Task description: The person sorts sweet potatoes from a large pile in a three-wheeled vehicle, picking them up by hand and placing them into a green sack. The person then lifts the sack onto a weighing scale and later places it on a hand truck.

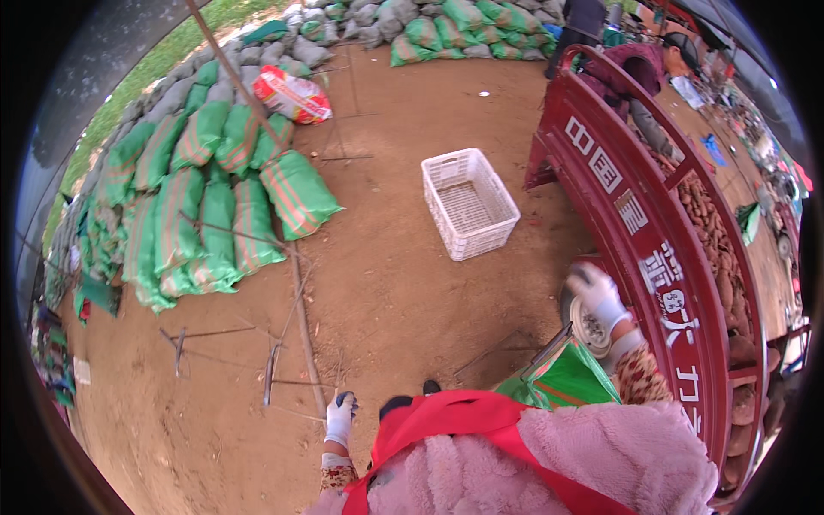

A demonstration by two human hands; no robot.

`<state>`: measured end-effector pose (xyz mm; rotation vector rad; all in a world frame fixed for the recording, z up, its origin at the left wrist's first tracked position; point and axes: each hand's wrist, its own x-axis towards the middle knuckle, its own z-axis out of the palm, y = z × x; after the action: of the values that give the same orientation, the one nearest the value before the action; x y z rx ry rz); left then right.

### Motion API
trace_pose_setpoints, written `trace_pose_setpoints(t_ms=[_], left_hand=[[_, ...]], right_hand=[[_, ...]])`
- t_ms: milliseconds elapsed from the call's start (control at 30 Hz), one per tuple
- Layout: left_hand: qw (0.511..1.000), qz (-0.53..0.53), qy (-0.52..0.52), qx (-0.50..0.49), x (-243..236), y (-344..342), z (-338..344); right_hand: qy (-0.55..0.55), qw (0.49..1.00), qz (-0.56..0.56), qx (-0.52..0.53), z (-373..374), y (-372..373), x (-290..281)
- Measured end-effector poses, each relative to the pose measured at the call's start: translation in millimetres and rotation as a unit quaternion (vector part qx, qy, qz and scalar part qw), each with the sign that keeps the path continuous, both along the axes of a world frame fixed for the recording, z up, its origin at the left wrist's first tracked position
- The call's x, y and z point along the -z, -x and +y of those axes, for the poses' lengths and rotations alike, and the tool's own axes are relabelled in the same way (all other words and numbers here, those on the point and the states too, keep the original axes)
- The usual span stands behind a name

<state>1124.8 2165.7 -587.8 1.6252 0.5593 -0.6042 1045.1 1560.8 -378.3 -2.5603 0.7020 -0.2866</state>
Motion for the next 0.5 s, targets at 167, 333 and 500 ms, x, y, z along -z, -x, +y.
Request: trace_pose_setpoints(t_ms=[167, 333, 500], left_hand=[[0.998, -0.045, 0.031, 0.027, 27, -102, -36], [0.995, -0.039, 0.025, 0.088, 40, -220, -66], [0.992, 0.036, 0.028, 0.120, 50, -354, -89]], right_hand=[[0.350, 0.923, -0.032, 0.159, -126, -64, -85], [0.523, 0.807, 0.004, 0.274, -218, -141, -164], [0.393, 0.832, 0.124, 0.372, -276, -198, -192]])
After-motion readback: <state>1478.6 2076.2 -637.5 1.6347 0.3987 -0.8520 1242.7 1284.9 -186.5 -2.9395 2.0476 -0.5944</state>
